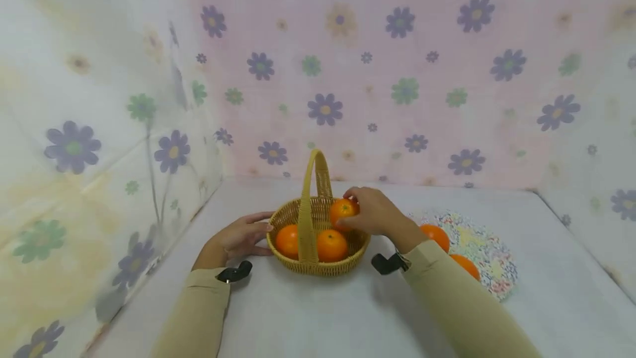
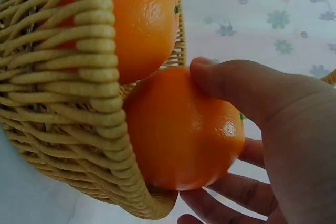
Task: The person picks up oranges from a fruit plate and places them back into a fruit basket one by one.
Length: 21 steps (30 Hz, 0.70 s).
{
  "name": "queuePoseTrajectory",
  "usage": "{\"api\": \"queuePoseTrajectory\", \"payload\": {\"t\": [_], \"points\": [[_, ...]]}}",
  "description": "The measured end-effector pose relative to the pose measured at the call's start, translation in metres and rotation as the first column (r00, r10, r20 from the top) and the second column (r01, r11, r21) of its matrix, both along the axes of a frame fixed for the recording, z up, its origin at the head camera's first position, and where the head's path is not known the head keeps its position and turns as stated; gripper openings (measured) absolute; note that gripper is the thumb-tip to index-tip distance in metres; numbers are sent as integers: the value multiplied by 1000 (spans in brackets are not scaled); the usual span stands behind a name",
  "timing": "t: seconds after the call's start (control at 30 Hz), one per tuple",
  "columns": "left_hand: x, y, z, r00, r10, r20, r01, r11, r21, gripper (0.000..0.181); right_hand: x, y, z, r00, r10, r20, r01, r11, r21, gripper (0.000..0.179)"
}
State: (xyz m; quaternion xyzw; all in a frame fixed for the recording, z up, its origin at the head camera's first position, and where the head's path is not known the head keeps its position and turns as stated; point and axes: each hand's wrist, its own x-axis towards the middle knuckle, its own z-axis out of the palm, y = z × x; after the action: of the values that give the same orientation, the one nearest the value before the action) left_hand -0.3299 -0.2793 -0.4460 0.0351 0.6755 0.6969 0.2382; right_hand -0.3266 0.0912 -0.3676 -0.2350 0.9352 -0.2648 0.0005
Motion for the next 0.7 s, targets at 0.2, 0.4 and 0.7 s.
{"api": "queuePoseTrajectory", "payload": {"t": [0.2, 0.4, 0.7], "points": [[-4, -1, -8, 1000, -25, 11, 25, 1000, -12, 61, -11, -13, -16, 1000, -15, -2, 15, 993, 115, 69], [7, -17, -1, 999, -32, -2, 32, 999, -17, 62, 0, -35, -14, 999, 0, -53, 13, 972, 234, 67], [-3, -2, -4, 997, -74, -32, 74, 997, -10, 62, 8, -2, 3, 996, -25, -80, 43, 973, 226, 54]]}}
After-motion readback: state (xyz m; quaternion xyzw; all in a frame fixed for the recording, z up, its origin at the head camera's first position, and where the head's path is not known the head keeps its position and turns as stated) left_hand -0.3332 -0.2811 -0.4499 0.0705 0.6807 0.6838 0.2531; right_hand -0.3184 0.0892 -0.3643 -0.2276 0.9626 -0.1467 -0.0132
